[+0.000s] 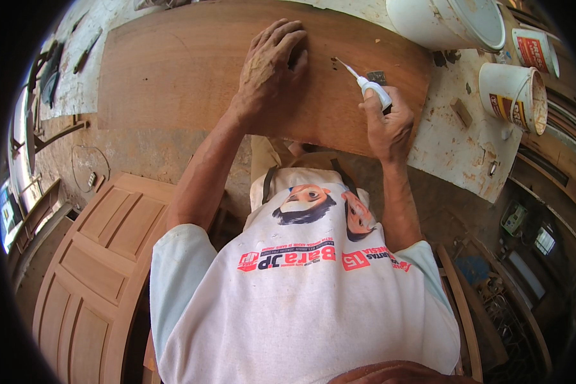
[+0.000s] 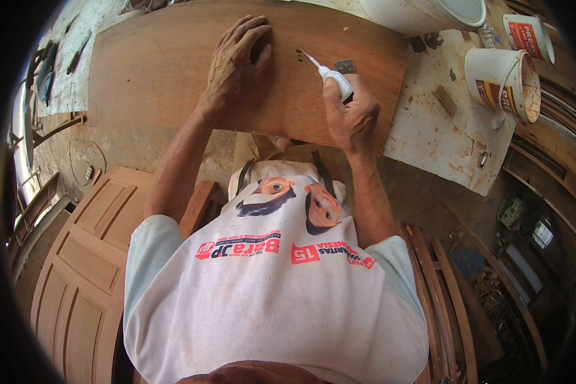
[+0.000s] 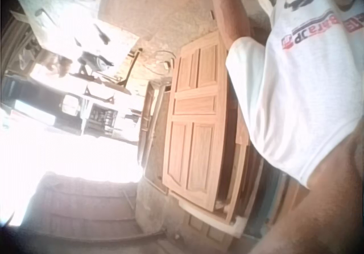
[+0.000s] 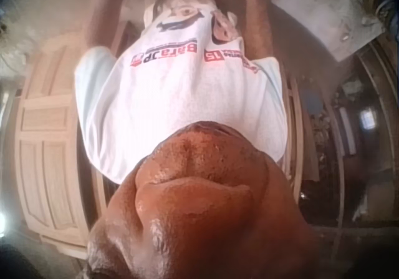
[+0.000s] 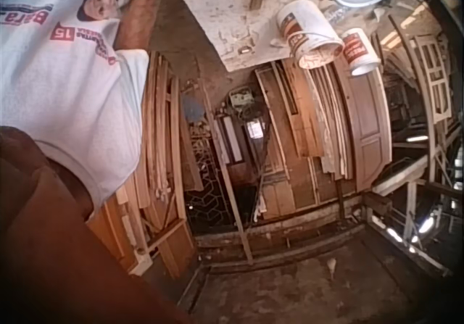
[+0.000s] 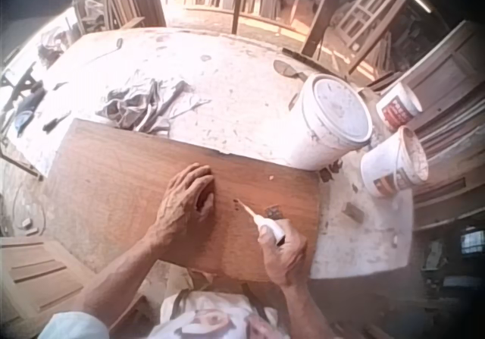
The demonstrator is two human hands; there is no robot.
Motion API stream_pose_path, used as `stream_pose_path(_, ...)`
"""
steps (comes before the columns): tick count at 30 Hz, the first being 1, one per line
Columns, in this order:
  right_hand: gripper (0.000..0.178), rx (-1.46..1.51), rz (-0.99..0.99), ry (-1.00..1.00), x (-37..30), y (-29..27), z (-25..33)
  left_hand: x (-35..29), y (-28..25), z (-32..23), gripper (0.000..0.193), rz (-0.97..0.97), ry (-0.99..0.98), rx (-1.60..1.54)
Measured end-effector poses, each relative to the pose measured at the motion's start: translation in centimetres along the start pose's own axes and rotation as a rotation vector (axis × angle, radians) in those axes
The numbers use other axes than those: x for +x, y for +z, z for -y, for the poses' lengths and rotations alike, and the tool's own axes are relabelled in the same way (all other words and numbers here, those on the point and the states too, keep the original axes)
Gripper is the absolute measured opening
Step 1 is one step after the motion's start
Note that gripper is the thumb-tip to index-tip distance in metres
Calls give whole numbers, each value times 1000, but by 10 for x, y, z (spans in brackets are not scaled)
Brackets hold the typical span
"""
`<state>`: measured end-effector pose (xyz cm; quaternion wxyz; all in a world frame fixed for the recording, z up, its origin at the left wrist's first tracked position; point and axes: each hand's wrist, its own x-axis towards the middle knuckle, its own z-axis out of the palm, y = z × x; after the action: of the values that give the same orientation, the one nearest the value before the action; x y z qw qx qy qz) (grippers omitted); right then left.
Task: The person applies glue to holes in a wood board and uses a spatula to spread and smooth wood filler from a bucket across the surface.
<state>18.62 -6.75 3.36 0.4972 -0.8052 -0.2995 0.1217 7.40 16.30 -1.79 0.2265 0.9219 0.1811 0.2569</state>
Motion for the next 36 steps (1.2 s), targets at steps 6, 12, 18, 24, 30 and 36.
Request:
stream_pose_path(6, 25, -1, 19, 26, 6, -2, -4, 1, -1, -1, 39, 2, -5, -24)
stream_pose_path(12, 25, 2, 46, 48, 9, -2, -4, 0, 1, 0, 39, -3, 0, -14)
stream_pose_path(18, 25, 1, 44, 42, 12, -1, 1, 0, 2, 3, 41, 6, -3, 2)
stream_pose_path(24, 24, 19, 56, 39, 12, -1, -2, 0, 1, 1, 39, 7, -17, -14)
stream_pose_path(30, 24, 15, 47, 54, 13, -2, 2, 1, -2, -5, 34, -27, -10, -30)
stream_pose_path(36, 25, 9, 54, 54, 13, -5, 0, 1, 0, -2, 37, -8, -15, -17)
